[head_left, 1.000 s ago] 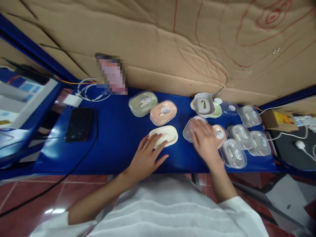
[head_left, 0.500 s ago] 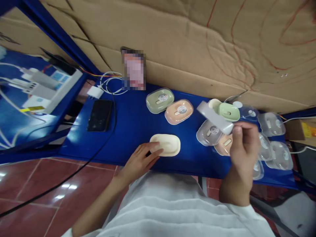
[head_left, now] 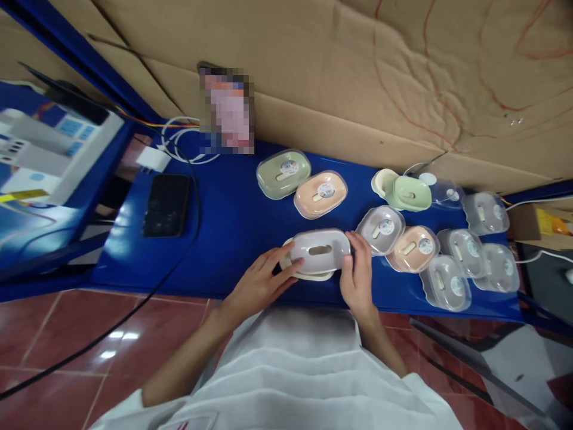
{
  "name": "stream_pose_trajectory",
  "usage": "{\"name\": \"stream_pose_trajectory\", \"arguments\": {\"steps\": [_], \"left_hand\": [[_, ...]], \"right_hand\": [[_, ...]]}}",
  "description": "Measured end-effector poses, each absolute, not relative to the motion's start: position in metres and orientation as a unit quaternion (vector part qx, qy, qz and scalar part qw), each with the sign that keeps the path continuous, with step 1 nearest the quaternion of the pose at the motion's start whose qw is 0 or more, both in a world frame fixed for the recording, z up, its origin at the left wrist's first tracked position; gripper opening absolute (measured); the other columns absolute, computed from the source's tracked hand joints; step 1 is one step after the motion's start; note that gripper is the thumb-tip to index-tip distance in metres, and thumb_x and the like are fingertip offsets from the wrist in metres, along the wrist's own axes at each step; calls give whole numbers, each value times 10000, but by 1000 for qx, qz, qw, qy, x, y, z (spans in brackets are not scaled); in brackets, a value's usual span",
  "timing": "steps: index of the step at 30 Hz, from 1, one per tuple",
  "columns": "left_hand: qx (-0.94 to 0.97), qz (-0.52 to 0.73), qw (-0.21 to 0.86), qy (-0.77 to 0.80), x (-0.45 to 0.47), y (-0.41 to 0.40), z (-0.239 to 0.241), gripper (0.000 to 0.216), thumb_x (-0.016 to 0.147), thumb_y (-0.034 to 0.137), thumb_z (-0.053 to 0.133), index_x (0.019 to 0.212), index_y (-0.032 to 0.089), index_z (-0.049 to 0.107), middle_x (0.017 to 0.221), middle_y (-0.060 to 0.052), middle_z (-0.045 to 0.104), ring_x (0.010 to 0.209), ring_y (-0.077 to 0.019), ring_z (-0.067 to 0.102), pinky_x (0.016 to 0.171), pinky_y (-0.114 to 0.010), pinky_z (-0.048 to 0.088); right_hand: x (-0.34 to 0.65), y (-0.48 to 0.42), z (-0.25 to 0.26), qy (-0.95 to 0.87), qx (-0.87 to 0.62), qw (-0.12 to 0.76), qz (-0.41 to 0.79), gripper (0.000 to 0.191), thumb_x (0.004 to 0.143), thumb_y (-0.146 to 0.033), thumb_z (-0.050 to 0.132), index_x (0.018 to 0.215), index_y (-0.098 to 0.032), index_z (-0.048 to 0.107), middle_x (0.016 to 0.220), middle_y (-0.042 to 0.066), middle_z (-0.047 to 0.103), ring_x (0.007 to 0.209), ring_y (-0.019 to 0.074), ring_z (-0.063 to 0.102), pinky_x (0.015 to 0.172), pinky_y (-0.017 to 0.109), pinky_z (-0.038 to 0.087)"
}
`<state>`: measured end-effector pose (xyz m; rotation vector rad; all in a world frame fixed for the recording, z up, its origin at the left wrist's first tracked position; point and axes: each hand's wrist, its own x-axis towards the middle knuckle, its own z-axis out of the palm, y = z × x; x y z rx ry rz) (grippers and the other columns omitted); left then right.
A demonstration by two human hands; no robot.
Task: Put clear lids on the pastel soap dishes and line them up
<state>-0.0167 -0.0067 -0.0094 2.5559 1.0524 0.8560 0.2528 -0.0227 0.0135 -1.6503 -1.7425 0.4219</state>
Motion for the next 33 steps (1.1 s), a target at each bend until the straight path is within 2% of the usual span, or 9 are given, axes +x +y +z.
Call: {"name": "stream_pose_trajectory", "arguments": {"steps": [4, 7, 11, 14, 16, 19, 27, 30, 33], "left_hand": [[862, 309, 123, 383, -25, -5, -12, 435, 976, 214, 760, 1397, 202, 647, 1532, -208, 572, 1424, -351, 599, 1105, -525, 602], [864, 304, 130, 379, -30, -2, -12, 445, 997, 230, 738, 1425, 216, 616, 1573, -205, 545, 1466, -340, 576, 1114, -505, 610], [862, 305, 126, 384, -34, 2, -12, 449, 999, 282, 743, 1418, 211, 598, 1587, -218, 524, 1414, -338, 626, 1049, -489, 656], [856, 316, 128, 388, -35, 3, -13, 484, 978, 302, 774, 1419, 209, 597, 1615, -227, 479, 1383, -334, 645, 979, -447, 685], [859, 308, 116, 391, -36, 4, -13, 483, 960, 298, 797, 1406, 233, 623, 1603, -205, 508, 1407, -349, 621, 1014, -478, 665], [871, 290, 85, 387, -36, 5, -9, 405, 959, 270, 797, 1347, 256, 678, 1545, -169, 604, 1431, -354, 600, 1116, -540, 592], [901, 258, 105, 334, -35, 9, -6, 337, 1026, 174, 679, 1362, 197, 687, 1462, -111, 706, 1455, -303, 604, 1175, -467, 564], [895, 264, 123, 337, -35, 11, -9, 351, 1015, 163, 687, 1365, 194, 692, 1477, -107, 698, 1470, -307, 590, 1180, -472, 567], [886, 272, 144, 346, -34, 11, -11, 371, 1011, 173, 692, 1380, 206, 691, 1481, -108, 695, 1480, -302, 580, 1199, -480, 554]], "right_hand": [[263, -22, 16, -800, -539, 230, 129, 729, 1067, -473, 613, 1713, -283, 333, 1701, 153, 446, 1598, 376, 395, 1259, 630, 432], [269, -23, 12, -857, -473, 182, 100, 655, 1016, -421, 723, 1624, -317, 501, 1696, 122, 471, 1625, 394, 338, 1252, 658, 429], [265, -25, 12, -866, -452, 203, 70, 432, 1031, -260, 701, 1455, -344, 679, 1498, 58, 684, 1612, 353, 377, 1248, 621, 448], [255, -24, 17, -860, -452, 226, 67, 339, 1035, -255, 697, 1363, -333, 739, 1412, 40, 739, 1583, 338, 432, 1258, 606, 433], [249, -23, 19, -864, -444, 227, 64, 305, 1043, -256, 690, 1335, -318, 752, 1390, 36, 752, 1549, 314, 486, 1281, 582, 408], [245, -24, 15, -871, -431, 226, 62, 304, 1051, -279, 687, 1348, -306, 744, 1353, 44, 769, 1491, 271, 562, 1306, 533, 383], [249, -34, -3, -878, -431, 200, 51, 329, 1072, -208, 632, 1381, -277, 725, 1407, 48, 749, 1443, 228, 611, 1256, 443, 439], [252, -32, 12, -893, -409, 182, 51, 341, 1078, -255, 628, 1411, -252, 703, 1439, 59, 731, 1446, 229, 606, 1284, 447, 402], [283, -15, 47, -888, -423, 177, 28, 417, 1074, -160, 565, 1472, -250, 652, 1456, 69, 720, 1444, 224, 604, 1283, 454, 384]]}}
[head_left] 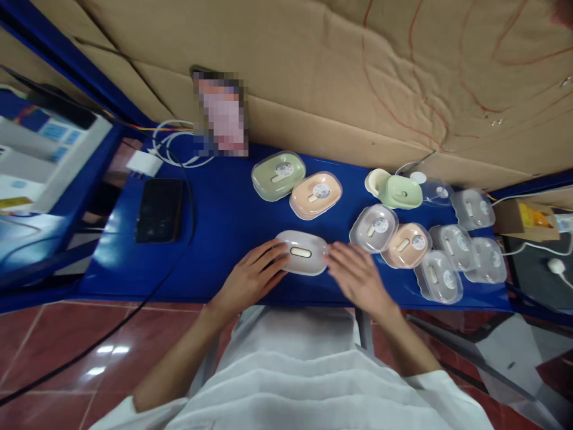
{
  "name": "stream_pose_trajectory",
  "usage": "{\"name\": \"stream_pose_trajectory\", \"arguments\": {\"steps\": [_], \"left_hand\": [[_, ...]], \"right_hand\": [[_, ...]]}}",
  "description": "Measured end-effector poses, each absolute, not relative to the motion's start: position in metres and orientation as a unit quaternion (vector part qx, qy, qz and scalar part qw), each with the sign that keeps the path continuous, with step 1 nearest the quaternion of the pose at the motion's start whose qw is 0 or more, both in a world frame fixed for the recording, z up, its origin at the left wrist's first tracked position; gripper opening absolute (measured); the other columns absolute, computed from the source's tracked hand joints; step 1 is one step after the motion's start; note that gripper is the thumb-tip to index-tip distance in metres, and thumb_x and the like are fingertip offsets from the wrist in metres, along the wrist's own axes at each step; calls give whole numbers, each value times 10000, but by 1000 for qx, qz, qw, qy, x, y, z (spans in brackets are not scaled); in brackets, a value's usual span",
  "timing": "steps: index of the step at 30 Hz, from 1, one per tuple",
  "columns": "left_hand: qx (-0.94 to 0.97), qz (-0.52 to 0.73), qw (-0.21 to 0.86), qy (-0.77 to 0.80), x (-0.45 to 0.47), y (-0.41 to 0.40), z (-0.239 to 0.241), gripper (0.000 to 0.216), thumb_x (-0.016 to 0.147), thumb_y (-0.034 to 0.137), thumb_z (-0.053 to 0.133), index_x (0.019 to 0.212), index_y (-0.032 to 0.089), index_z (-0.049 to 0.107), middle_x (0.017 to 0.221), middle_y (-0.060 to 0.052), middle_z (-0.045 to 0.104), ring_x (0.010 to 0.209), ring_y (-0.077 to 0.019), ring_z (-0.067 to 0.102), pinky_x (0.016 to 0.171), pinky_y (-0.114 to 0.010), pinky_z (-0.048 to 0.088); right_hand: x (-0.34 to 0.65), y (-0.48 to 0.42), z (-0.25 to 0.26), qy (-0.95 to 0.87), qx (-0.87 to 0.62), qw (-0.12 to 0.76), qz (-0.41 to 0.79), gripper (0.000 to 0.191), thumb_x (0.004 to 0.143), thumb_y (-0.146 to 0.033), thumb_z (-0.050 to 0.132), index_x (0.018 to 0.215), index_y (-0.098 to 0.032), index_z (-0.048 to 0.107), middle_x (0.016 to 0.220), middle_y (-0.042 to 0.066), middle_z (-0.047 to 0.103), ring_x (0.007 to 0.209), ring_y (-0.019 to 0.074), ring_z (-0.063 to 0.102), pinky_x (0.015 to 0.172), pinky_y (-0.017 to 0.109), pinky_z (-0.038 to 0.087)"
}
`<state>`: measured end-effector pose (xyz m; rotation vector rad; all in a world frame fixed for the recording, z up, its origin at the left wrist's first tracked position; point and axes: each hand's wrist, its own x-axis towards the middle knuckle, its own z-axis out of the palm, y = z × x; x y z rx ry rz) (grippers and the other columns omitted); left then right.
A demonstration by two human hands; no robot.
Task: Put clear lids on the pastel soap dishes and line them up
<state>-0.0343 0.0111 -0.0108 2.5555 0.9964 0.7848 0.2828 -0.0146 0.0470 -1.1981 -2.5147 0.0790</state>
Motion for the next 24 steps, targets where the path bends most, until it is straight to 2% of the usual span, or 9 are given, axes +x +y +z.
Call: {"name": "stream_pose_trajectory", "arguments": {"steps": [3, 5, 7, 9, 11, 13, 15, 19, 24], "left_hand": [[884, 274, 141, 353, -32, 10, -9, 368, 1007, 181, 699, 1374, 204, 696, 1480, -114, 695, 1479, -304, 580, 1209, -481, 542], [879, 278, 131, 364, -29, 9, -8, 348, 1004, 190, 707, 1352, 205, 706, 1464, -118, 703, 1457, -308, 600, 1196, -486, 548], [873, 286, 123, 377, -26, 8, -8, 329, 1002, 199, 713, 1331, 213, 717, 1444, -116, 714, 1428, -309, 622, 1177, -485, 561], [868, 292, 119, 383, -23, 7, -9, 317, 1000, 205, 717, 1317, 220, 722, 1434, -111, 719, 1408, -307, 636, 1166, -482, 570], [866, 296, 115, 386, -21, 6, -10, 310, 999, 208, 719, 1308, 221, 723, 1430, -110, 719, 1401, -307, 638, 1158, -481, 575], [868, 296, 111, 384, -19, 8, -10, 304, 1000, 208, 717, 1304, 208, 719, 1431, -119, 715, 1406, -312, 631, 1159, -487, 574], [871, 295, 109, 378, -18, 10, -10, 301, 1002, 202, 714, 1303, 186, 711, 1432, -132, 708, 1409, -320, 624, 1170, -494, 568], [877, 298, 129, 355, -14, 17, -7, 322, 1001, 183, 711, 1323, 184, 693, 1417, -137, 704, 1420, -316, 612, 1191, -495, 556], [865, 311, 139, 369, -11, 16, -9, 571, 993, 291, 757, 1525, 240, 558, 1571, -197, 553, 1456, -337, 584, 1149, -506, 588]], "right_hand": [[347, 26, 85, -833, -528, 160, -35, 447, 1056, -106, 501, 1461, -221, 652, 1486, 118, 689, 1452, 270, 588, 1224, 477, 403], [395, 60, 101, -756, -635, 137, -81, 410, 1082, -175, 507, 1471, -152, 633, 1468, 184, 682, 1400, 285, 612, 1150, 446, 426], [436, 92, 106, -664, -734, 89, -111, 502, 1065, -312, 615, 1519, -99, 581, 1519, 251, 619, 1407, 327, 577, 1084, 442, 418], [463, 117, 103, -593, -796, 62, -100, 653, 995, -373, 734, 1539, -61, 553, 1437, 279, 658, 1313, 325, 620, 982, 411, 430], [476, 134, 96, -562, -822, 54, -79, 666, 945, -345, 790, 1512, -60, 587, 1261, 241, 738, 1148, 288, 681, 880, 378, 434], [479, 142, 90, -557, -825, 54, -80, 481, 973, -303, 739, 1400, -87, 691, 1168, 213, 750, 1049, 267, 696, 833, 377, 430], [477, 140, 88, -563, -812, 67, -134, 313, 1002, -286, 669, 1228, -94, 772, 1194, 242, 721, 1082, 288, 687, 856, 408, 438], [451, 103, 84, -630, -703, 173, -281, 260, 963, -332, 700, 1021, -82, 740, 1188, 301, 697, 1165, 338, 682, 924, 440, 512], [358, 24, 60, -805, -505, 251, -186, 97, 1006, -224, 666, 1098, -219, 697, 1186, 116, 774, 1136, 256, 752, 962, 422, 592]]}}
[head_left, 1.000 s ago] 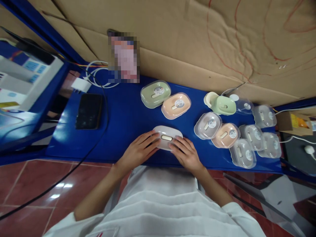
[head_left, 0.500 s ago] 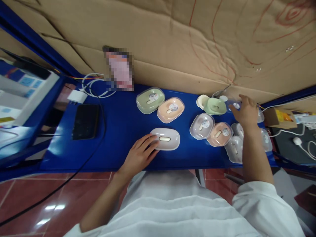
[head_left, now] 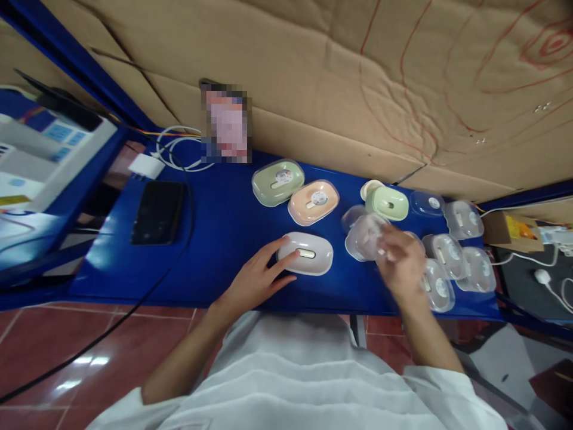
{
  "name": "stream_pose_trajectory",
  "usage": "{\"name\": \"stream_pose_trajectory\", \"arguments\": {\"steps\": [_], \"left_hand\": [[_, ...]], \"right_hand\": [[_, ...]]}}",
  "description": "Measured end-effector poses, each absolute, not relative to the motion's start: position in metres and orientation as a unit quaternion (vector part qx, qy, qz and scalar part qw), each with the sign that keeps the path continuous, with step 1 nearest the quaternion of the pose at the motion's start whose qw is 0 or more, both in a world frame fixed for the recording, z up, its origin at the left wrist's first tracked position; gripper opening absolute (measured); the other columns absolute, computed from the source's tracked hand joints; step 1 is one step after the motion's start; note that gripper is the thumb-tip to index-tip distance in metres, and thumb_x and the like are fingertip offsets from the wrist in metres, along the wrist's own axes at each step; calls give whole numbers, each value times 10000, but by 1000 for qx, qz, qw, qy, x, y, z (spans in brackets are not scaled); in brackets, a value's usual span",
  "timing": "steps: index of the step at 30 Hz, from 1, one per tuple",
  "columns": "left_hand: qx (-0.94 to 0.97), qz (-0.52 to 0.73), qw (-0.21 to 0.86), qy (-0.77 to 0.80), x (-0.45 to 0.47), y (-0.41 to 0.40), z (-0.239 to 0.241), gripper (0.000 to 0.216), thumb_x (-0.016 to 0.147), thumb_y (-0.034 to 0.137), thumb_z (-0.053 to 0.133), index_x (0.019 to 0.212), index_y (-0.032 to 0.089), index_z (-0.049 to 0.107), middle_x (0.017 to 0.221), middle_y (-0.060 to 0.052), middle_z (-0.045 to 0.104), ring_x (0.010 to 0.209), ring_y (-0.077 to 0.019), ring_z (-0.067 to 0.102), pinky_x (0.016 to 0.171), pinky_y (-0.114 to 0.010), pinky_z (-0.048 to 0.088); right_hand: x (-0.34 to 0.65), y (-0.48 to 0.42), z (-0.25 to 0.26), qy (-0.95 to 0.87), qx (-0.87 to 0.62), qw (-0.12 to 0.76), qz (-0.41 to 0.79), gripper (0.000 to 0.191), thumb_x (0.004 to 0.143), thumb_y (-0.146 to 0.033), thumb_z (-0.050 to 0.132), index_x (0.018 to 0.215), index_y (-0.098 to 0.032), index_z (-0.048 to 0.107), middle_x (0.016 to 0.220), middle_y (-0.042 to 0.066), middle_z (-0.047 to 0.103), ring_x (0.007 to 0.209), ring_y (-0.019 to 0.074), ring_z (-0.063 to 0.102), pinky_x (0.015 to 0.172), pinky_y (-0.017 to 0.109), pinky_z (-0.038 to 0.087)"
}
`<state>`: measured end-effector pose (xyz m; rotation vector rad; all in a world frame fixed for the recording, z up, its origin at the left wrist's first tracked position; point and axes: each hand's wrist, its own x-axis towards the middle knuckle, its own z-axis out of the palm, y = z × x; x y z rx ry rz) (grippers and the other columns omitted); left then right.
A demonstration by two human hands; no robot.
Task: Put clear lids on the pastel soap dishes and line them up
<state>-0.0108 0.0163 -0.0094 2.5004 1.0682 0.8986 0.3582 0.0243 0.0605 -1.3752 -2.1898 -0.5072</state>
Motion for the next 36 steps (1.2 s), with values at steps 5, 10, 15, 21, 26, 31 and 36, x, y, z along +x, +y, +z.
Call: {"name": "stream_pose_trajectory", "arguments": {"steps": [5, 10, 15, 21, 26, 31, 36], "left_hand": [[845, 331, 149, 393, -13, 12, -16, 784, 978, 343, 777, 1653, 290, 382, 1658, -213, 423, 1492, -365, 549, 1130, -524, 606], [840, 324, 176, 398, -14, 12, -16, 764, 1038, 268, 681, 1695, 311, 295, 1640, -206, 443, 1434, -324, 612, 1108, -490, 627], [838, 316, 194, 401, -13, 14, -18, 766, 1026, 297, 703, 1689, 341, 321, 1631, -173, 469, 1452, -327, 587, 1120, -493, 617], [830, 295, 221, 418, -16, 23, -11, 779, 1019, 374, 710, 1689, 307, 319, 1627, -199, 447, 1472, -354, 552, 1143, -534, 587], [826, 273, 250, 426, -23, 34, -7, 744, 1010, 409, 722, 1661, 309, 376, 1537, -169, 507, 1418, -333, 593, 1158, -536, 568], [824, 275, 244, 431, -25, 37, -6, 679, 1010, 413, 720, 1624, 308, 449, 1540, -151, 529, 1433, -323, 579, 1197, -541, 532], [817, 288, 225, 447, -25, 32, -6, 644, 1010, 406, 721, 1598, 280, 492, 1574, -157, 541, 1453, -324, 576, 1206, -524, 529]], "right_hand": [[279, -3, 34, -869, -388, 297, -76, 240, 1012, -135, 655, 1196, -281, 703, 1080, 35, 793, 1118, 196, 752, 988, 375, 595], [262, 10, 30, -919, -348, 187, -13, 468, 1028, -446, 721, 1443, -239, 663, 1215, 108, 755, 1231, 247, 690, 1194, 474, 497], [270, 18, 30, -918, -365, 157, 10, 429, 1042, -340, 698, 1466, -288, 666, 1497, 112, 655, 1524, 301, 499, 1283, 561, 403], [267, 25, 28, -926, -359, 120, 0, 494, 1064, -291, 653, 1554, -269, 591, 1568, 103, 624, 1578, 300, 442, 1310, 556, 365], [260, 34, 33, -928, -364, 79, 10, 561, 1067, -345, 649, 1611, -277, 529, 1664, 104, 527, 1573, 330, 444, 1305, 602, 355], [259, 40, 38, -929, -361, 65, 43, 549, 1090, -299, 591, 1632, -276, 503, 1707, 90, 467, 1604, 319, 398, 1320, 607, 329], [258, 41, 41, -931, -355, 64, 58, 540, 1107, -299, 554, 1642, -274, 484, 1707, 83, 470, 1625, 300, 360, 1338, 580, 287]]}}
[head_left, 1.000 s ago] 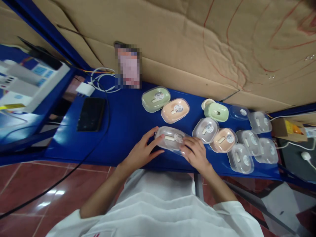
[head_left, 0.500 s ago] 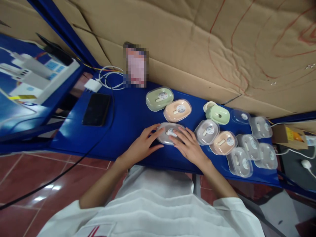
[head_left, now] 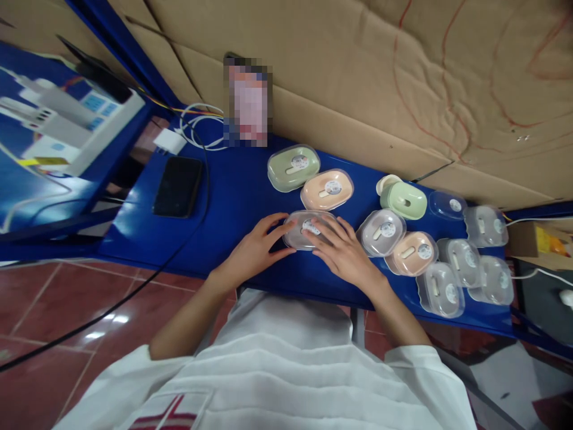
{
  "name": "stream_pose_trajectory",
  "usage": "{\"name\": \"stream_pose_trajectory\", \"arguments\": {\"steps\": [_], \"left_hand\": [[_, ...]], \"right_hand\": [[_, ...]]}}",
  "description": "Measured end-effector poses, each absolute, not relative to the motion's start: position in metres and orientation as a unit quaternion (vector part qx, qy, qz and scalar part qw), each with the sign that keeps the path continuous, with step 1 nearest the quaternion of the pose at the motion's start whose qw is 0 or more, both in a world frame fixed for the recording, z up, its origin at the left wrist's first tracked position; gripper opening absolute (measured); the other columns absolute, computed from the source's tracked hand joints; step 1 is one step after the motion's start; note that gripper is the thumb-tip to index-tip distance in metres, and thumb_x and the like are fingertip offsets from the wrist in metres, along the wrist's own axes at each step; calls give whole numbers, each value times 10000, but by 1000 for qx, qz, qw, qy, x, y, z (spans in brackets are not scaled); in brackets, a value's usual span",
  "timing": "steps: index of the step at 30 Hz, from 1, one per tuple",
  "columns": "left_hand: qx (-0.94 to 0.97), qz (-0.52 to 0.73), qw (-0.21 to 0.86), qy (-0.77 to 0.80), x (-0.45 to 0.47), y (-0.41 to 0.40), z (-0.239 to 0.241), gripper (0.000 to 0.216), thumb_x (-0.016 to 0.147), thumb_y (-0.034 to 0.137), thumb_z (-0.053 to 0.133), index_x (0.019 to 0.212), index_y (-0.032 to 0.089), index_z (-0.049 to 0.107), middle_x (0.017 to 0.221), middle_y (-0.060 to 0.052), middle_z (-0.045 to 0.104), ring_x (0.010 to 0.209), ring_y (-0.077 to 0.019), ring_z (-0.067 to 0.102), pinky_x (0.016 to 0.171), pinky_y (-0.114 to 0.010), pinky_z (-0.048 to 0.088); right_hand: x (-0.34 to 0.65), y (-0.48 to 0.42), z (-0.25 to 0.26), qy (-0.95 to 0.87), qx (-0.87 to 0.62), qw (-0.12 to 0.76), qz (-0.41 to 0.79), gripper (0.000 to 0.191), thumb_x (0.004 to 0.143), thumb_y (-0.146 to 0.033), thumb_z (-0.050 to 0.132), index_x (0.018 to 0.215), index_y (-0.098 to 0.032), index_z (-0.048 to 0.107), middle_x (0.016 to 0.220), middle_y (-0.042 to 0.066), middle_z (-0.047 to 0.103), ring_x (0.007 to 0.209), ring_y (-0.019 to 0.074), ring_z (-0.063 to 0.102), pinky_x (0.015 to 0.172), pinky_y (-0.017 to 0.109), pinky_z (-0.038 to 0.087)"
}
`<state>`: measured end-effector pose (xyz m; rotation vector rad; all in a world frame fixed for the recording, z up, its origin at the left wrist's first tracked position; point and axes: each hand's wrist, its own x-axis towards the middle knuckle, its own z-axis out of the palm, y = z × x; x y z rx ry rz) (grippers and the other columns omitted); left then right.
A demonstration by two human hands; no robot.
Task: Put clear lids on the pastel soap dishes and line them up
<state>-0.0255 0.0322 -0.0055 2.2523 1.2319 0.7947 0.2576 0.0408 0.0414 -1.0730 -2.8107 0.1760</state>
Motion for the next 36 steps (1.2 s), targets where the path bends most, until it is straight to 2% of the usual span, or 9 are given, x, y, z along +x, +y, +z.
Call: {"name": "stream_pose_trajectory", "arguments": {"steps": [5, 10, 14, 18, 27, 31, 36], "left_hand": [[819, 293, 230, 437, -28, 31, -6, 653, 1031, 442, 688, 1614, 265, 452, 1626, -163, 517, 1494, -310, 558, 1226, -513, 513], [820, 272, 254, 434, -33, 35, -9, 698, 1012, 524, 692, 1603, 243, 453, 1593, -164, 566, 1458, -305, 601, 1213, -505, 526], [831, 265, 238, 427, -36, 33, -9, 667, 1039, 462, 673, 1621, 243, 431, 1643, -175, 520, 1507, -305, 555, 1222, -502, 520], [843, 270, 228, 406, -34, 30, -8, 647, 1051, 400, 663, 1630, 253, 417, 1713, -185, 426, 1558, -317, 493, 1214, -506, 530], [840, 263, 223, 418, -25, 34, -6, 659, 1040, 462, 669, 1604, 214, 435, 1691, -197, 449, 1562, -321, 483, 1217, -500, 525], [829, 261, 231, 437, -24, 36, -5, 666, 1022, 516, 680, 1580, 215, 475, 1651, -185, 496, 1521, -328, 530, 1221, -514, 516], [823, 272, 236, 438, -23, 39, -7, 645, 1018, 519, 687, 1558, 221, 498, 1613, -180, 530, 1492, -326, 558, 1234, -531, 497]], "right_hand": [[253, 43, 47, -932, -353, 54, 64, 522, 1118, -295, 527, 1639, -270, 485, 1705, 92, 473, 1603, 312, 387, 1308, 588, 315], [246, 42, 48, -928, -361, 47, 73, 523, 1105, -276, 557, 1626, -280, 505, 1671, 105, 518, 1551, 324, 457, 1292, 612, 331], [248, 31, 33, -928, -360, 73, 67, 581, 1078, -311, 631, 1639, -294, 481, 1690, 100, 493, 1611, 331, 385, 1332, 650, 266], [254, 20, 19, -920, -376, 87, 66, 625, 1066, -207, 628, 1649, -353, 458, 1700, 66, 481, 1651, 302, 315, 1355, 656, 228], [255, 27, 11, -916, -384, 111, 30, 519, 1059, -303, 662, 1567, -365, 575, 1625, 87, 572, 1592, 298, 430, 1328, 593, 315], [252, 28, 8, -906, -411, 92, 40, 573, 1038, -306, 695, 1584, -397, 548, 1633, 99, 554, 1588, 313, 428, 1312, 601, 316], [254, 32, 12, -911, -403, 78, 38, 569, 1051, -315, 672, 1601, -354, 530, 1648, 126, 531, 1596, 320, 415, 1288, 585, 356]]}}
